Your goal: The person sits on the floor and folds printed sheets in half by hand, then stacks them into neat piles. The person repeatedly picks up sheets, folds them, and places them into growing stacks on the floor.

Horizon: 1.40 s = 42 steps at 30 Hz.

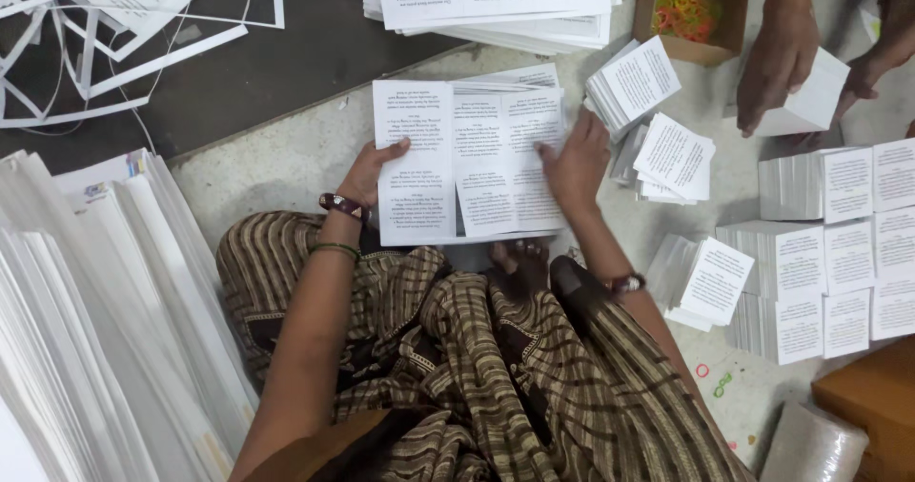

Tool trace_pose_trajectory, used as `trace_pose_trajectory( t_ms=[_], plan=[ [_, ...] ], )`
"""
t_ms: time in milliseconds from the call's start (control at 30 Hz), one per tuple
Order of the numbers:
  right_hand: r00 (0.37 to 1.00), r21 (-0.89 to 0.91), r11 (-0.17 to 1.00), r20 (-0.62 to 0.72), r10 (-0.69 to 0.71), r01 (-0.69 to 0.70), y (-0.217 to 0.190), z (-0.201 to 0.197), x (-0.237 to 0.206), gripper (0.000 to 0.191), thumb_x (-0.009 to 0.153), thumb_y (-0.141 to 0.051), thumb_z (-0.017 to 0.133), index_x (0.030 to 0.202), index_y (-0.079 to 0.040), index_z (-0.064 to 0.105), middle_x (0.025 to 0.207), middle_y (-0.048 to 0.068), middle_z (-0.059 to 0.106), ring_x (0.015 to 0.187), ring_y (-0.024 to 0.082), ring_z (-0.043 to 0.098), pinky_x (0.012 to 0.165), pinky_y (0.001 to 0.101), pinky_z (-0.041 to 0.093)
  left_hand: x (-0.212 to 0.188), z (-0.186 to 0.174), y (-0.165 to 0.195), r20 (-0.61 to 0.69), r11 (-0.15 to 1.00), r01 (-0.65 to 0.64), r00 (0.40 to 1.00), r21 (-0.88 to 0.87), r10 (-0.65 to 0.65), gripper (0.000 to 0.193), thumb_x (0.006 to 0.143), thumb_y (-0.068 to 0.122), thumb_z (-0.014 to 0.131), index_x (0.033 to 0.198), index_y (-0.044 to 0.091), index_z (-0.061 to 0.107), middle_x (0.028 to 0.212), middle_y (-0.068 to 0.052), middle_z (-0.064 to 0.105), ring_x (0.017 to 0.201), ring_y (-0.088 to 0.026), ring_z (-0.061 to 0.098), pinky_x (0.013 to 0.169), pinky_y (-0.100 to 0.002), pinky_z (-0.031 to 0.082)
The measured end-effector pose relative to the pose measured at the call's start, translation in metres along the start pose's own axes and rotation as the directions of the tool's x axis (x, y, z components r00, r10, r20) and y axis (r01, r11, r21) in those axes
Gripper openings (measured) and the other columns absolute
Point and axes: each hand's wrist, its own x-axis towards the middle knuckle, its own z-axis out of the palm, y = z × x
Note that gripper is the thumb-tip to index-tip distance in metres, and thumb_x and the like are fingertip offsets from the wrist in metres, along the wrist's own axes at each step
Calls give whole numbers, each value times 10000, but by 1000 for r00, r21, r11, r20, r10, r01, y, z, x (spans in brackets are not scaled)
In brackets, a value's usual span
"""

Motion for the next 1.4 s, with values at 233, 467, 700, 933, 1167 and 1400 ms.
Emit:
trace_pose_trajectory(
  t_ms=[233, 467, 700, 933, 1167, 1400],
  plan=[
    [736, -98, 770, 392, -553, 631, -71, 153, -21, 708, 959, -479, 590, 1537, -105, 429, 1681, 180, 224, 1565, 374, 131, 1230, 589, 100, 18, -53, 41, 84, 1000, 16, 996, -11, -15, 560, 991, 343, 656, 1366, -59, 551, 1269, -154, 691, 1132, -241, 697, 945, -387, 598],
    [699, -164, 697, 365, -615, 698, -75, 168, -44, 651, 1009, -504, 503, 1534, -124, 447, 1703, 154, 173, 1582, 352, 73, 1231, 613, 75, -7, -65, 44, 207, 1000, 24, 978, 6, -25, 549, 965, 339, 686, 1362, -19, 558, 1276, -131, 689, 1135, -228, 696, 951, -384, 600],
    [684, 37, 783, 463, -564, 621, -75, 155, -35, 613, 920, -408, 577, 1465, -141, 491, 1652, 119, 366, 1566, 327, 255, 1222, 521, 258, -27, -73, 44, 149, 997, 20, 988, 75, -31, 545, 930, 291, 749, 1326, -47, 587, 1234, -145, 711, 1098, -232, 711, 932, -391, 604],
    [799, 750, 469, 585, -142, -466, -113, 150, 2, 521, 962, -311, 609, 1410, -60, 520, 1255, 172, 686, 1139, 260, 652, 936, 388, 530, -11, -50, 42, 96, 981, -2, 995, 196, -17, 554, 923, 324, 762, 1310, -47, 619, 1216, -145, 721, 1072, -218, 712, 909, -363, 603],
    [906, 824, 526, 368, -209, -213, -123, 130, -6, 414, 917, -189, 726, 1239, 56, 641, 1103, 155, 769, 968, 210, 752, 852, 337, 610, 19, 20, 88, -187, 935, -96, 968, 343, 168, 571, 955, 493, 652, 1231, -5, 684, 1054, -77, 762, 905, -135, 731, 748, -268, 579],
    [971, 791, 609, 188, -148, -61, -94, 110, -42, 383, 935, -189, 693, 1192, 74, 586, 998, 177, 777, 877, 239, 788, 756, 321, 650, 68, 53, 96, -49, 810, -96, 987, 578, 152, 171, 847, 123, 744, 786, -37, 741, 760, -74, 738, 677, -142, 679, 600, -312, 516]
  ],
)
